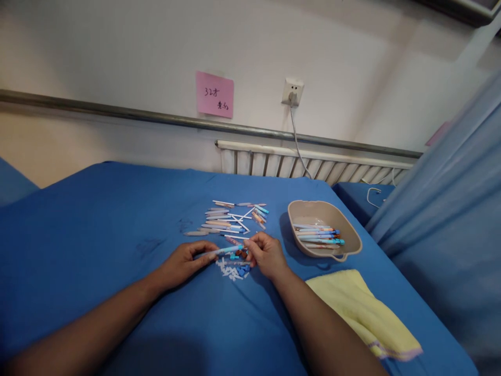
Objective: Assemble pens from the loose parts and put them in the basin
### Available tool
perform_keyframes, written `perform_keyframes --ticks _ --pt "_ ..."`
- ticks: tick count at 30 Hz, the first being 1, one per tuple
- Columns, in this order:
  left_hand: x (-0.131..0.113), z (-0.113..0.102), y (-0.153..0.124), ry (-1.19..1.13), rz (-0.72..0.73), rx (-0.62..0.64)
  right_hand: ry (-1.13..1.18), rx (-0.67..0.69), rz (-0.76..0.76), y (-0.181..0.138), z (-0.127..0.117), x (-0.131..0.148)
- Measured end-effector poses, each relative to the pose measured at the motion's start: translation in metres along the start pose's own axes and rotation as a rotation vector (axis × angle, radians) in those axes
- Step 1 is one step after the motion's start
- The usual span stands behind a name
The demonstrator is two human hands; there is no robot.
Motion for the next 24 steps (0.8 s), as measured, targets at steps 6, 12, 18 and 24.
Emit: perform_keyframes --ticks 6,12,18,24 --pt "-0.004 0.002 -0.001 0.006 0.015 0.016 -0.066 0.055 -0.121 -0.006 0.002 0.01" --pt "-0.005 0.002 0.001 0.03 0.0 0.01 -0.088 0.099 -0.165 -0.008 0.012 0.011" --pt "-0.019 0.007 0.001 0.147 0.019 0.066 -0.134 0.124 -0.149 -0.004 0.018 0.011" --pt "-0.022 0.009 0.006 0.156 -0.04 0.022 -0.194 0.082 -0.278 -0.007 0.004 0.035"
Point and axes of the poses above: each hand's wrist, its own y-axis towards the middle knuckle, its own z-axis out of the palm, x = y × z, the point moved 7 cm from there along y, towards the middle knuckle, and after that the axes turned 7 degrees about -x, right-handed, at the moved point
